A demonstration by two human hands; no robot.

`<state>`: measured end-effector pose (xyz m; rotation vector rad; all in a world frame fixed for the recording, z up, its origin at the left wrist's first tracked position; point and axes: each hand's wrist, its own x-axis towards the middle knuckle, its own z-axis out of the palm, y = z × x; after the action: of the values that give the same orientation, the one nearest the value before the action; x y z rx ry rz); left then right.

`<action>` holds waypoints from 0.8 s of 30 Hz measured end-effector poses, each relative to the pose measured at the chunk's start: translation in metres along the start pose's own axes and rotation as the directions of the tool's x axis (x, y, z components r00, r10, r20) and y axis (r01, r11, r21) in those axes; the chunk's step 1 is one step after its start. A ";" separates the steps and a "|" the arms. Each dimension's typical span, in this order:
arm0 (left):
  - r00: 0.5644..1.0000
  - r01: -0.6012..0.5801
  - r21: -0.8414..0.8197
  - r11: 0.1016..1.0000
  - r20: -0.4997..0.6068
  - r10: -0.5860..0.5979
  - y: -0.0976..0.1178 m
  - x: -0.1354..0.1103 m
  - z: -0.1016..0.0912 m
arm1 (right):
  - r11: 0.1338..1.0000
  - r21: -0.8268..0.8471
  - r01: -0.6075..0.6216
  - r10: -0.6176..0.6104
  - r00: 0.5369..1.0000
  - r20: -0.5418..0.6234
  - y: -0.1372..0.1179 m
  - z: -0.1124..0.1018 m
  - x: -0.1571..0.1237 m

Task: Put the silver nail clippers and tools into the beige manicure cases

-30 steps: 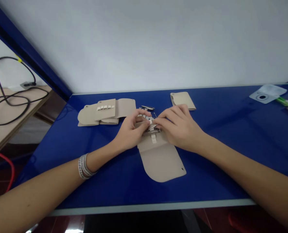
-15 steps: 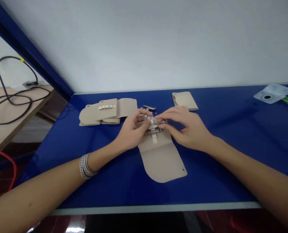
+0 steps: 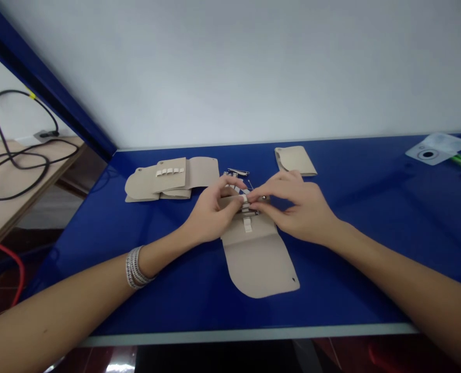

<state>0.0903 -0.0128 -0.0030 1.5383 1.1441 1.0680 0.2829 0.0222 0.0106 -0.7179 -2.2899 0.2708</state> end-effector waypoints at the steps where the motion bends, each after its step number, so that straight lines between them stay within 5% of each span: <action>1: 1.000 -0.001 0.013 1.000 0.003 0.001 0.000 0.000 0.000 | 1.000 0.004 0.002 -0.002 1.000 -0.005 -0.001 0.001 0.000; 9: 0.986 -0.131 0.327 0.936 0.143 0.088 0.008 -0.003 0.001 | 0.990 -0.021 -0.138 0.135 0.986 -0.098 0.009 -0.002 0.004; 20: 0.939 -0.310 0.473 0.825 0.289 0.187 0.014 -0.010 0.004 | 0.971 -0.208 -0.119 0.182 0.931 0.315 0.034 0.011 0.004; 24: 0.935 -0.304 0.436 0.847 0.307 0.178 0.015 -0.010 0.004 | 0.970 -0.207 -0.125 0.178 0.949 0.261 0.034 0.011 0.005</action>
<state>0.0949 -0.0255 0.0095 2.1942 1.0991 0.7374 0.2865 0.0529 -0.0077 -1.0120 -2.5541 0.2413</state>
